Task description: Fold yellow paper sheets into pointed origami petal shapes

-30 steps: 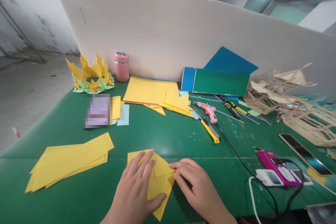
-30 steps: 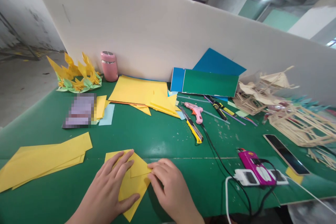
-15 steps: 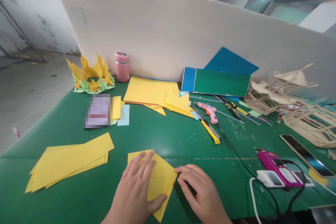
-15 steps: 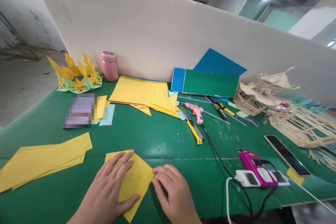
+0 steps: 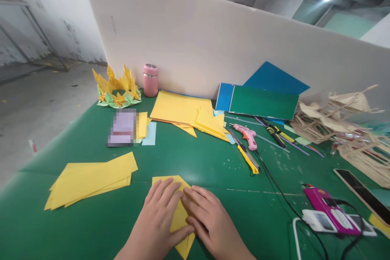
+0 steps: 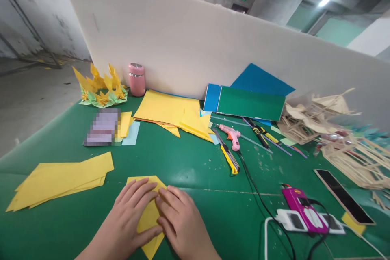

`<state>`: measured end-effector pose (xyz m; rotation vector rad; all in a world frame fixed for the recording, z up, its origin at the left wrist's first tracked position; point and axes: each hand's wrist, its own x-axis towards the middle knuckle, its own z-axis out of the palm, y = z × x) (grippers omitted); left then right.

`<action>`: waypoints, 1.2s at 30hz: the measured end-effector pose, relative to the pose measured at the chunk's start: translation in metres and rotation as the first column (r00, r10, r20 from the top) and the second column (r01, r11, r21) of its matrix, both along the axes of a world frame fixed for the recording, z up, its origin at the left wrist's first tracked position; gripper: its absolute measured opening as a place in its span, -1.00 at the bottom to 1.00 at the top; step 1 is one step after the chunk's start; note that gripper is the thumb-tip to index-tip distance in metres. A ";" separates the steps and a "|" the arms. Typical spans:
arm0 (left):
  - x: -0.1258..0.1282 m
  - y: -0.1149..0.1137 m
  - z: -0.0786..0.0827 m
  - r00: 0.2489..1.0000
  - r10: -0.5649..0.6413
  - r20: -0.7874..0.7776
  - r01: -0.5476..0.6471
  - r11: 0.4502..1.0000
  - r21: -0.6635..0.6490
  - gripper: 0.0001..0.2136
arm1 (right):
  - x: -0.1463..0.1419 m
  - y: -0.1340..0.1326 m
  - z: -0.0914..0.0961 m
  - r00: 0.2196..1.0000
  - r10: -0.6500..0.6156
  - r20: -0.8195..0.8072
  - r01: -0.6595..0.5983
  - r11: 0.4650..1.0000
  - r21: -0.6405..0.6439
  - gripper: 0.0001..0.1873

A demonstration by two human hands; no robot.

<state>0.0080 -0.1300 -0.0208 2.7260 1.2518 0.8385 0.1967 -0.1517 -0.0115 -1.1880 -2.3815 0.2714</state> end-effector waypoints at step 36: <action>-0.010 -0.009 -0.015 0.923 0.384 0.017 -0.383 0.917 0.108 -0.36 | -0.007 0.001 0.004 0.998 -0.053 0.046 0.052 0.999 0.010 -0.70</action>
